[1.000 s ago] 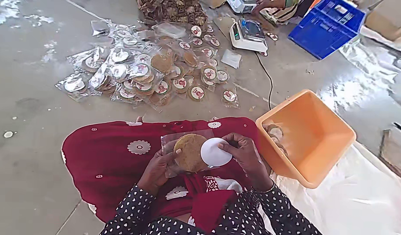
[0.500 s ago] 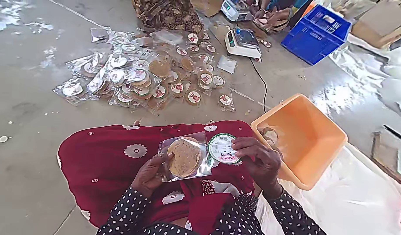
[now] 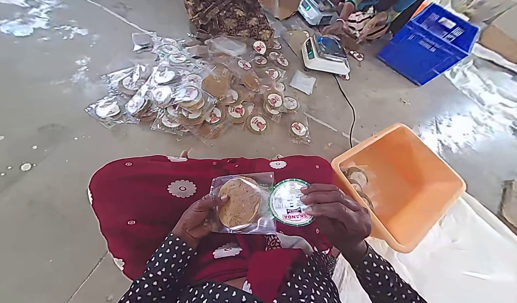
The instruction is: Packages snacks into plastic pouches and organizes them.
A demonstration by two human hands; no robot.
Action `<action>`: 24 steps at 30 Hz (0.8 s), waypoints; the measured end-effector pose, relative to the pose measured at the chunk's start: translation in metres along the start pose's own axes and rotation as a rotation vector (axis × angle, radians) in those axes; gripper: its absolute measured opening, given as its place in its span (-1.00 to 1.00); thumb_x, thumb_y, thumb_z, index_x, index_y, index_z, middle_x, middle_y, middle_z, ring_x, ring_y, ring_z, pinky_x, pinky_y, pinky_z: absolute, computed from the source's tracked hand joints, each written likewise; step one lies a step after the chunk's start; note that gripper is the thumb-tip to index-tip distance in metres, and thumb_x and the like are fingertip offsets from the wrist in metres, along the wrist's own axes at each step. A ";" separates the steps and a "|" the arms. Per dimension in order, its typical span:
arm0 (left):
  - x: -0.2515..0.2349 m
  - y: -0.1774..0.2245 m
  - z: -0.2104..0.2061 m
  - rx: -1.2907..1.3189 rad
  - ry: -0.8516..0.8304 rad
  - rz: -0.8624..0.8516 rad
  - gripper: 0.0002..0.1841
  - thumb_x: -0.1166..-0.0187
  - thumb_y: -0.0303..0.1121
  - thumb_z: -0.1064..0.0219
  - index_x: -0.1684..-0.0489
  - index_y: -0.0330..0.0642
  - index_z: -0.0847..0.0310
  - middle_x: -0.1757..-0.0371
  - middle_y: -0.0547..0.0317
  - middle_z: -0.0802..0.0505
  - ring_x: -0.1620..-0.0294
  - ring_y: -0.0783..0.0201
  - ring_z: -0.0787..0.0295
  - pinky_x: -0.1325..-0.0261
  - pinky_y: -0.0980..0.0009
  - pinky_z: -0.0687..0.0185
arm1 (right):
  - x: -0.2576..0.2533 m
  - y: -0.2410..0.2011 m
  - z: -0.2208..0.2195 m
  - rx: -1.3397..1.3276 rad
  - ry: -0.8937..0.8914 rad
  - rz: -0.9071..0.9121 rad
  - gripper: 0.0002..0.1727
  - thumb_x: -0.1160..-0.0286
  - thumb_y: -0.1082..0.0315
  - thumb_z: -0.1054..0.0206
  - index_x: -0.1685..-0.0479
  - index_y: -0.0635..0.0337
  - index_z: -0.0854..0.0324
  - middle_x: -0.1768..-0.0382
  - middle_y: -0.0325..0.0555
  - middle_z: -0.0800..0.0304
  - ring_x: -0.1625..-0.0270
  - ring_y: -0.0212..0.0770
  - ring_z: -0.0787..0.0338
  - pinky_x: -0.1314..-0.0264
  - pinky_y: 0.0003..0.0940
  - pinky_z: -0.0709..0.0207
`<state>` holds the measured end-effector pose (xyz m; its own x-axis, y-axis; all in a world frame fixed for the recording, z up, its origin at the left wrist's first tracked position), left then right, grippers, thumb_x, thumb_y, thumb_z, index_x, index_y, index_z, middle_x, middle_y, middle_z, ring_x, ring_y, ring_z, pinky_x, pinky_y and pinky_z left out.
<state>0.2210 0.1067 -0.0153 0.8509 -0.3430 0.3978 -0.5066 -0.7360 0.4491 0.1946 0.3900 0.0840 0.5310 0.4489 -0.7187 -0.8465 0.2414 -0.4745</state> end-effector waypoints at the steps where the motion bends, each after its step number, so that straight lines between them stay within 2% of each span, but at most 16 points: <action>1: 0.000 0.000 -0.001 0.004 -0.001 0.003 -0.76 -0.48 -0.49 -0.30 -0.06 -0.13 -0.70 0.13 0.03 -0.93 0.14 0.23 -0.93 0.04 0.27 -0.89 | 0.001 0.000 -0.001 -0.005 0.000 -0.003 -0.91 -0.61 0.43 -0.37 0.06 0.05 -0.70 -0.02 -0.19 -0.88 -0.29 -0.18 -0.83 -0.40 -0.26 -0.73; 8: -0.008 -0.008 -0.005 0.022 -0.118 0.048 -0.76 -0.40 -0.46 -0.46 -0.01 -0.16 -0.75 0.11 0.00 -0.93 0.08 0.21 -0.93 -0.05 0.24 -0.86 | 0.002 0.001 -0.028 -0.083 -0.017 0.038 -0.95 -0.64 0.45 -0.34 0.08 0.10 -0.65 0.01 -0.12 -0.86 -0.29 -0.17 -0.81 -0.41 -0.28 -0.71; 10: -0.008 -0.010 -0.007 0.019 -0.123 0.059 -0.79 -0.39 -0.44 -0.48 0.05 -0.15 -0.76 0.14 0.02 -0.93 0.12 0.23 -0.93 -0.01 0.26 -0.87 | 0.002 0.002 -0.040 -0.106 -0.062 0.029 -0.94 -0.67 0.46 -0.31 0.06 0.14 -0.66 -0.03 -0.06 -0.86 -0.35 -0.12 -0.79 -0.47 -0.25 -0.67; 13: -0.008 -0.007 -0.007 0.038 -0.120 0.042 -0.74 -0.42 -0.43 -0.47 -0.06 -0.15 -0.74 0.08 -0.02 -0.93 0.08 0.17 -0.94 -0.06 0.20 -0.87 | 0.004 0.000 -0.047 -0.034 -0.100 -0.027 -0.81 -0.71 0.50 -0.22 -0.12 0.12 -0.69 -0.30 0.02 -0.78 -0.58 -0.01 -0.62 -0.64 -0.11 -0.55; 16: -0.009 -0.003 -0.004 0.065 -0.093 -0.015 -0.67 -0.50 -0.46 -0.35 -0.24 -0.17 -0.60 0.02 -0.06 -0.91 0.03 0.11 -0.92 -0.10 0.13 -0.86 | 0.013 0.002 -0.034 0.096 0.064 -0.191 -0.76 -0.73 0.42 -0.15 -0.16 0.08 -0.69 -0.37 -0.05 -0.76 -0.58 -0.04 -0.62 -0.59 -0.09 -0.58; 18: -0.010 -0.002 -0.003 0.069 -0.060 -0.048 -0.64 -0.54 -0.49 -0.30 -0.31 -0.20 -0.51 -0.01 -0.08 -0.90 0.00 0.08 -0.92 -0.12 0.09 -0.85 | 0.021 0.002 -0.028 0.079 0.153 -0.323 -0.65 -0.78 0.26 -0.19 -0.38 0.19 -0.64 -0.45 0.02 -0.71 -0.59 -0.03 -0.62 -0.61 -0.08 -0.57; 20: -0.010 -0.003 -0.008 0.038 0.025 -0.076 -0.66 -0.58 -0.50 -0.24 -0.32 -0.25 -0.46 0.00 -0.10 -0.88 0.02 0.06 -0.91 -0.11 0.07 -0.85 | 0.028 -0.003 -0.034 0.069 0.112 -0.448 -0.39 -0.79 -0.01 -0.15 -0.58 0.29 -0.49 -0.59 0.11 -0.56 -0.70 -0.02 -0.48 -0.71 -0.07 -0.44; 22: -0.010 -0.003 -0.016 0.005 0.093 -0.101 -0.72 -0.63 -0.53 -0.19 -0.26 -0.28 -0.50 0.05 -0.08 -0.89 0.06 0.08 -0.92 -0.07 0.09 -0.87 | 0.032 -0.009 -0.045 0.084 0.016 -0.513 -0.17 -0.75 -0.23 -0.08 -0.68 0.35 -0.35 -0.71 0.22 -0.38 -0.83 0.04 -0.24 -0.84 -0.03 -0.19; 24: -0.009 -0.004 -0.024 -0.006 0.127 -0.125 -0.79 -0.66 -0.56 -0.17 -0.17 -0.32 -0.55 0.10 -0.09 -0.90 0.12 0.10 -0.92 -0.03 0.12 -0.88 | 0.035 -0.008 -0.053 0.087 -0.036 -0.530 -0.08 -0.73 -0.31 -0.02 -0.70 0.40 -0.29 -0.74 0.29 -0.29 -0.87 0.12 -0.12 -0.89 0.02 -0.04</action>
<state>0.2124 0.1269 -0.0017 0.8831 -0.1719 0.4365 -0.3990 -0.7646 0.5062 0.2223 0.3581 0.0357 0.8861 0.2746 -0.3733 -0.4634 0.5128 -0.7227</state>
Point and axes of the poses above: each hand's wrist, its own x-axis away from the middle knuckle, its own z-axis out of the back of the hand, y = z × x, the point moved 3 cm from there along -x, towards the middle knuckle
